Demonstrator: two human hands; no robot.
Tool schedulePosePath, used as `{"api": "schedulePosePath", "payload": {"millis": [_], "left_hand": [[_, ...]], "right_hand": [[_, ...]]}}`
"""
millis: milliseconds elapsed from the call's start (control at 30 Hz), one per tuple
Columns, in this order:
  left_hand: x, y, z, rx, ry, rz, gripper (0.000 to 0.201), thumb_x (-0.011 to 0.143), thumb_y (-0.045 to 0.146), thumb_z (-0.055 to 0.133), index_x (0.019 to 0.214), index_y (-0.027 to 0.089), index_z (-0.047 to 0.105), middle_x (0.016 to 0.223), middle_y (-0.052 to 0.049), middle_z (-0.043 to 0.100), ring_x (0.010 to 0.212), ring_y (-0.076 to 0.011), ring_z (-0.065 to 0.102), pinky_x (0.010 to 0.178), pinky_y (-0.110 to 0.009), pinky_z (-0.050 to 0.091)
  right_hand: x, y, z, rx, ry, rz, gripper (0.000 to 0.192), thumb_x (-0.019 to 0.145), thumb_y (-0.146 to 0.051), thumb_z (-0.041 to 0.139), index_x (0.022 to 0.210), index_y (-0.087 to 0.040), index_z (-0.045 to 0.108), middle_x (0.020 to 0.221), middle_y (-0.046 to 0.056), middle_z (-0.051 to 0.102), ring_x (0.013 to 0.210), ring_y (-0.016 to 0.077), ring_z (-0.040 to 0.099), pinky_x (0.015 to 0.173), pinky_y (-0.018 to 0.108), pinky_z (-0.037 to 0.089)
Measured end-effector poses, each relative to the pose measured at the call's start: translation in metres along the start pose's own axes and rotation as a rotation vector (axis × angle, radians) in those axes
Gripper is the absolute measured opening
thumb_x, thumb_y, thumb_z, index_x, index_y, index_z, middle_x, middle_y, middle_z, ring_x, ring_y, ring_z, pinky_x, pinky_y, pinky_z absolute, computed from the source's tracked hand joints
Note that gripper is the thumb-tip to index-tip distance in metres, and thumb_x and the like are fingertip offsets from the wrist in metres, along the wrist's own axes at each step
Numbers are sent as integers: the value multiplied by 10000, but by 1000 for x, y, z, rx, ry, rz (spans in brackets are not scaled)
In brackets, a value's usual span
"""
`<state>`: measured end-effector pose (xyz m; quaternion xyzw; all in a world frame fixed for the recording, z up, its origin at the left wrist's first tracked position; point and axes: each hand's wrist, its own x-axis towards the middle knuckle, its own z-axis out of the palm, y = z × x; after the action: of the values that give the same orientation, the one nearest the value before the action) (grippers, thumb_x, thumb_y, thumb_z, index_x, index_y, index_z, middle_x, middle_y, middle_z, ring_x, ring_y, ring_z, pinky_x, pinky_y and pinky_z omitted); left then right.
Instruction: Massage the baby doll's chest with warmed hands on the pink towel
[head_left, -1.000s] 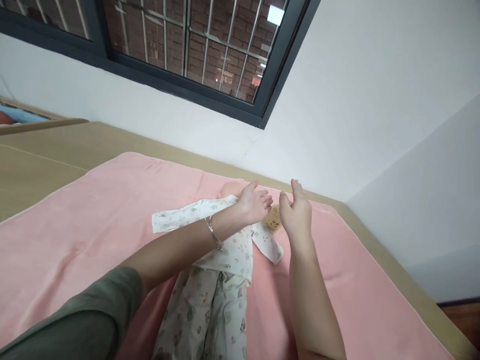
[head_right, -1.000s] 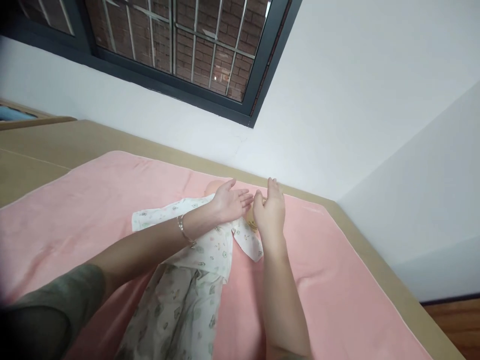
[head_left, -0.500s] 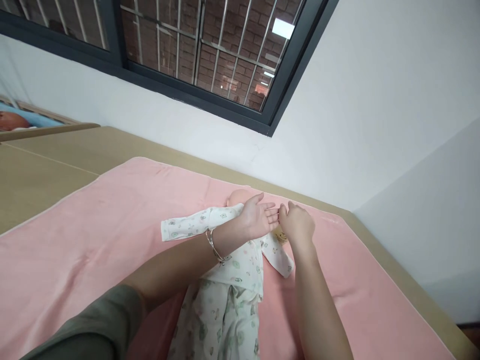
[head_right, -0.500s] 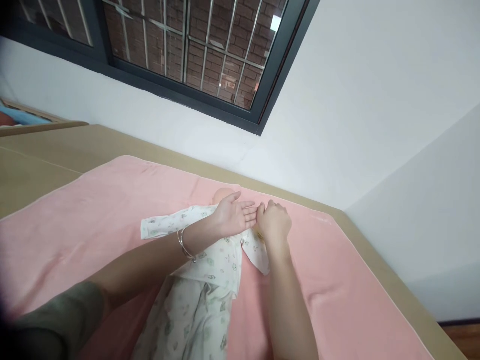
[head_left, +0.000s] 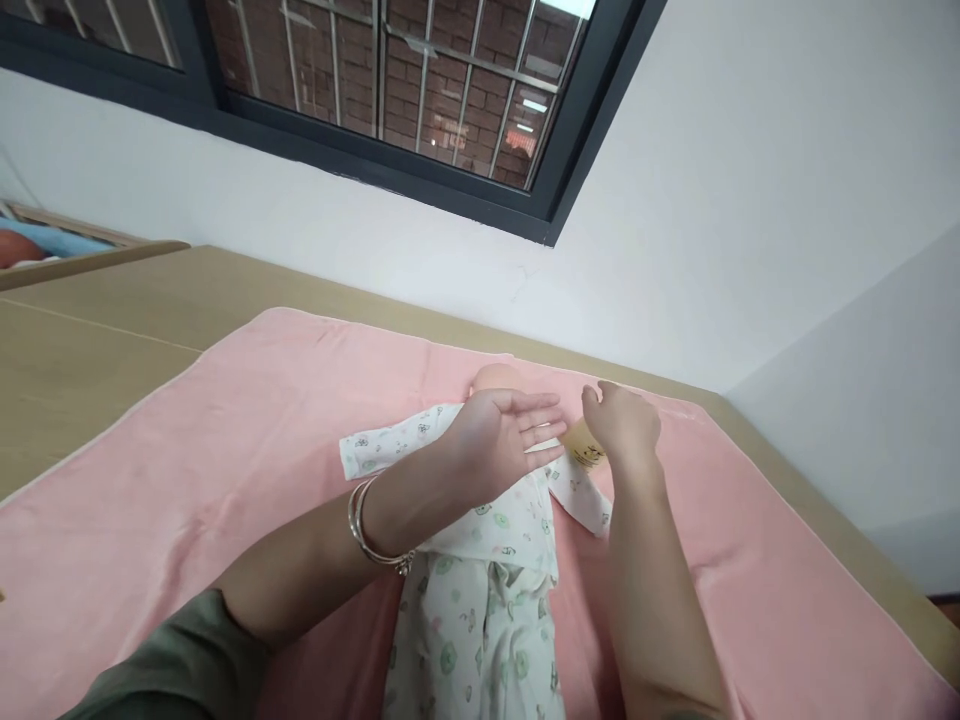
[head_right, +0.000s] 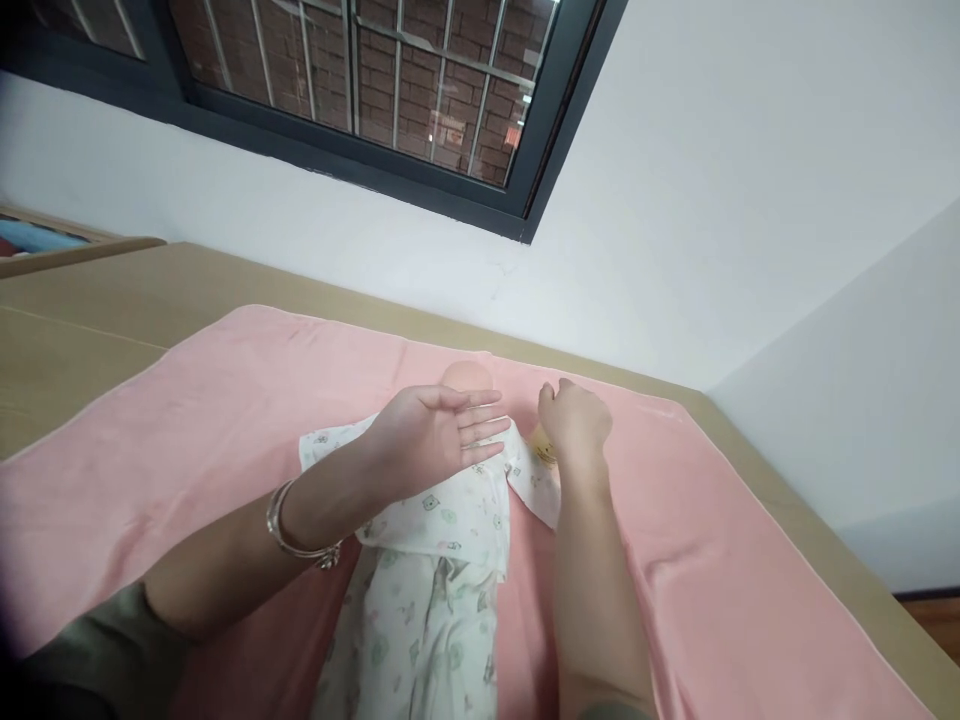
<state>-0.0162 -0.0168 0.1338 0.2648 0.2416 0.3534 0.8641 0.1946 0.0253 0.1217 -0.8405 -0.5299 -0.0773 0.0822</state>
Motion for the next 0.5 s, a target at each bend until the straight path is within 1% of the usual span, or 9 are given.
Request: {"api": "schedulePosePath", "payload": {"millis": [100, 167, 200, 267, 333, 367, 400, 433, 500], "left_hand": [[-15, 2, 1, 90, -39, 71, 400, 859, 244, 453, 1217, 138, 599, 1411, -162, 575, 1373, -290, 504, 1113, -445, 472], [-21, 2, 3, 139, -36, 100, 426, 865, 249, 438, 1256, 148, 573, 1389, -156, 590, 1382, -298, 491, 1128, -473, 458], [-22, 2, 4, 147, -20, 99, 439, 869, 255, 434, 1277, 149, 558, 1388, -156, 589, 1387, -298, 485, 1135, -475, 451], [-24, -1, 8, 127, 58, 76, 469, 880, 279, 440, 1323, 148, 520, 1409, -162, 567, 1403, -295, 465, 1154, -469, 429], [-26, -4, 14, 80, 152, 66, 497, 896, 318, 454, 1364, 154, 479, 1449, -161, 529, 1432, -290, 425, 1183, -471, 384], [-27, -6, 17, 53, 174, 75, 496, 907, 334, 451, 1372, 163, 471, 1459, -152, 521, 1442, -284, 410, 1199, -477, 357], [-29, -7, 20, 29, 167, 94, 479, 921, 342, 436, 1368, 174, 477, 1456, -137, 528, 1445, -278, 405, 1212, -483, 332], [-31, -8, 22, 10, 137, 127, 456, 936, 343, 414, 1355, 182, 495, 1442, -121, 545, 1441, -272, 411, 1221, -486, 315], [-35, -10, 23, 3, 68, 233, 428, 959, 348, 370, 1320, 189, 537, 1393, -97, 589, 1419, -267, 443, 1225, -479, 314]], "right_hand": [[2, 9, 0, 74, -57, -65, 522, 994, -403, 383, 1427, -149, 525, 1291, 163, 653, 1236, 347, 585, 997, 460, 452], [-2, 8, -2, 100, -74, -94, 557, 992, -413, 408, 1471, -136, 470, 1336, 173, 624, 1297, 362, 536, 1099, 544, 358], [-6, 6, -3, 131, -57, -114, 561, 992, -403, 414, 1476, -123, 461, 1362, 182, 603, 1326, 361, 511, 1143, 583, 287], [-21, -4, -6, 270, 38, -192, 550, 1000, -381, 401, 1472, -106, 460, 1428, 187, 547, 1389, 338, 450, 1197, 610, 170], [-42, -18, -8, 506, 161, -343, 550, 1019, -408, 355, 1479, -122, 450, 1502, 164, 472, 1455, 297, 365, 1217, 567, 199], [-54, -25, -9, 611, 180, -443, 565, 1027, -451, 338, 1494, -148, 433, 1539, 144, 426, 1483, 282, 318, 1226, 555, 203], [-66, -32, -9, 690, 162, -547, 581, 1035, -481, 313, 1512, -162, 406, 1569, 129, 381, 1499, 265, 286, 1241, 542, 183], [-78, -38, -9, 733, 116, -649, 589, 1042, -495, 295, 1533, -180, 370, 1599, 111, 327, 1515, 252, 244, 1254, 537, 155], [-101, -48, -9, 775, 47, -827, 592, 1048, -498, 282, 1576, -231, 267, 1641, 67, 228, 1537, 244, 156, 1266, 547, 125]]}}
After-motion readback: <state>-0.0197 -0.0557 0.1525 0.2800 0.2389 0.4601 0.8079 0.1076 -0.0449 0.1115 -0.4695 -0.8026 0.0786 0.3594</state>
